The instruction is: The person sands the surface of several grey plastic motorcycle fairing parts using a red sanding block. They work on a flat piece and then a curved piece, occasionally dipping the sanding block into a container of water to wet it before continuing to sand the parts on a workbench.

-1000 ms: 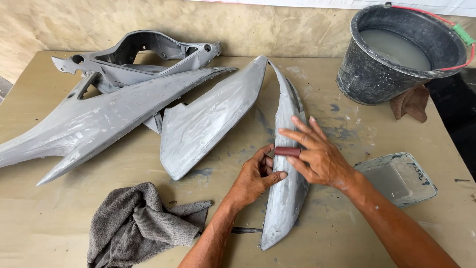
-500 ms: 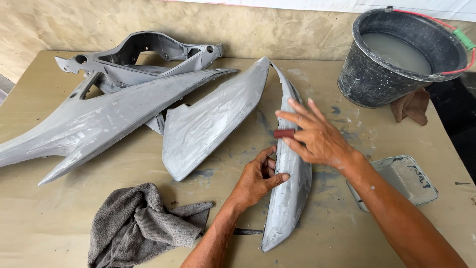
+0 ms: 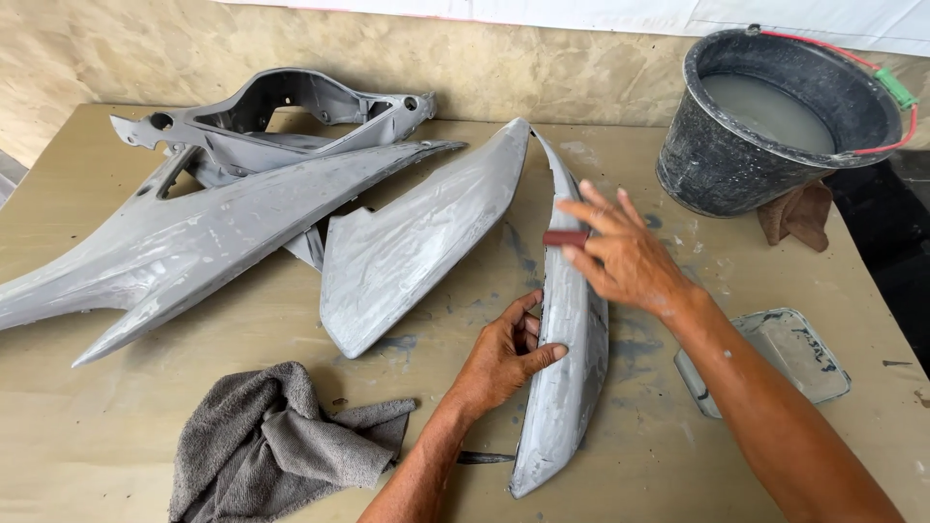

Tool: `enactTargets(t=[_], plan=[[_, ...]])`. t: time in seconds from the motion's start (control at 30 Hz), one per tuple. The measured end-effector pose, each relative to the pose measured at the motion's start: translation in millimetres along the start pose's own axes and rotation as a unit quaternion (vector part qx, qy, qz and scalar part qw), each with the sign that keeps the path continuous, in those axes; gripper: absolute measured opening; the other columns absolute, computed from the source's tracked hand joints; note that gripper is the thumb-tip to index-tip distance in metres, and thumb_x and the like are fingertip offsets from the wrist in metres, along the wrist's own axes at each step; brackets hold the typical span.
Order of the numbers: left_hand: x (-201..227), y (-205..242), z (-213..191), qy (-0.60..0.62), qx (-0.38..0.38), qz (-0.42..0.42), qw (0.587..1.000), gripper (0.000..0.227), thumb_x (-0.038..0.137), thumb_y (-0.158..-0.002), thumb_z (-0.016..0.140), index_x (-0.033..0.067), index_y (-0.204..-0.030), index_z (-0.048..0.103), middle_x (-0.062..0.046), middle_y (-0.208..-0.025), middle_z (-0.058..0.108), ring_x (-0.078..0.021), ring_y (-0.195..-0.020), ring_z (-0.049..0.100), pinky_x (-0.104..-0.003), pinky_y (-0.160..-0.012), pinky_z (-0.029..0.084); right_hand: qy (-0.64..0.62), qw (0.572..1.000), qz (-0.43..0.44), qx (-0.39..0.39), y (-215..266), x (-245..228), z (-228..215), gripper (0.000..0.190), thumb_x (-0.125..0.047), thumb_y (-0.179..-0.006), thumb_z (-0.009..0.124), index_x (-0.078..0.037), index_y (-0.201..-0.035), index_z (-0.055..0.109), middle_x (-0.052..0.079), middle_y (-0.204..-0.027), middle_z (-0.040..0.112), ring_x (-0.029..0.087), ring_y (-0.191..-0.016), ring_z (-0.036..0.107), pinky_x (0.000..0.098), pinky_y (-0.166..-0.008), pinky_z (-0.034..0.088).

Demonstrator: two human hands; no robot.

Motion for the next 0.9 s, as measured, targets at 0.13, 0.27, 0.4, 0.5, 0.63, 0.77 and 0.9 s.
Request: enactTargets(t=[0.13,0.27,0.4,0.5,0.63,0.77,0.9], plan=[[4,0,1,-0.008,-0.001,0.002,1.000,0.082,0.015,-0.080,0.086,-0.0056,-0.148,0.045,-0.008,-0.094,0.055,-0.0149,-0.083,0.061,-0.029,-0.079,0.056,-0.037,0.998,0.047,0.037,-6,3,-16,0.038,-0.034,-0.104,0.054,-0.006,-0.089,0.075,0.000,-0.158,0.047,0.032,-0.153,0.030,0.0644,-0.121,0.021],[4,0,2,0.002,-0.003,0.000,1.000,0.083,0.015,-0.080,0.086,-0.0056,-0.149,0.045,-0.007,-0.094,0.054,-0.0142,-0.083,0.061,-0.028,-0.079,0.056,-0.053,0.998,0.019,0.014,4,-11,-15,0.034,-0.033,-0.101,0.055,-0.012,-0.086,0.077,-0.003,-0.157,0.048,0.031,-0.153,0.031,0.0627,-0.121,0.021],[2,-1,1,-0.009,0.000,-0.003,1.000,0.082,0.015,-0.080,0.086,-0.0054,-0.148,0.046,-0.007,-0.095,0.054,-0.0143,-0.084,0.062,-0.029,-0.079,0.056,-0.066,0.997,0.027,0.010,-6,8,-11,0.040,-0.034,-0.104,0.049,-0.010,-0.089,0.077,0.004,-0.155,0.051,0.037,-0.151,0.032,0.0678,-0.121,0.019],[4,0,3,-0.003,-0.002,0.001,1.000,0.082,0.015,-0.080,0.086,-0.0059,-0.149,0.045,-0.007,-0.094,0.054,-0.0139,-0.082,0.061,-0.028,-0.077,0.056,-0.118,0.991,0.044,0.036,-6,12,-18,0.037,-0.032,-0.107,0.049,-0.006,-0.102,0.075,0.001,-0.159,0.046,0.037,-0.152,0.027,0.0672,-0.119,0.021],[5,0,3,0.003,-0.004,0.000,1.000,0.082,0.015,-0.080,0.086,-0.0057,-0.148,0.045,-0.006,-0.094,0.053,-0.0134,-0.082,0.061,-0.027,-0.077,0.056,-0.125,0.991,0.024,0.032,14,0,-8,0.036,-0.030,-0.105,0.050,-0.006,-0.101,0.076,0.007,-0.156,0.049,0.041,-0.151,0.030,0.0693,-0.118,0.022],[1,-1,1,-0.003,-0.004,0.004,1.000,0.081,0.015,-0.081,0.086,-0.0054,-0.148,0.045,-0.007,-0.094,0.054,-0.0135,-0.082,0.062,-0.027,-0.077,0.057,-0.121,0.992,-0.005,0.024,50,-30,-7,0.035,-0.035,-0.102,0.050,-0.014,-0.099,0.078,0.002,-0.156,0.048,0.035,-0.153,0.026,0.0627,-0.121,0.017],[3,-1,3,0.010,-0.007,0.007,1.000,0.082,0.014,-0.081,0.086,-0.0053,-0.149,0.044,-0.006,-0.094,0.053,-0.0125,-0.083,0.061,-0.026,-0.076,0.056,-0.095,0.994,-0.010,0.049,54,-19,-4,0.032,-0.030,-0.100,0.056,-0.011,-0.090,0.079,0.002,-0.157,0.049,0.035,-0.152,0.031,0.0621,-0.120,0.020]])
Point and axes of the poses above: each hand's wrist, its own y-axis away from the middle knuckle, its own z-axis out of the palm, x = y × z, the point moved 8 cm from there along -y, towards the middle knuckle
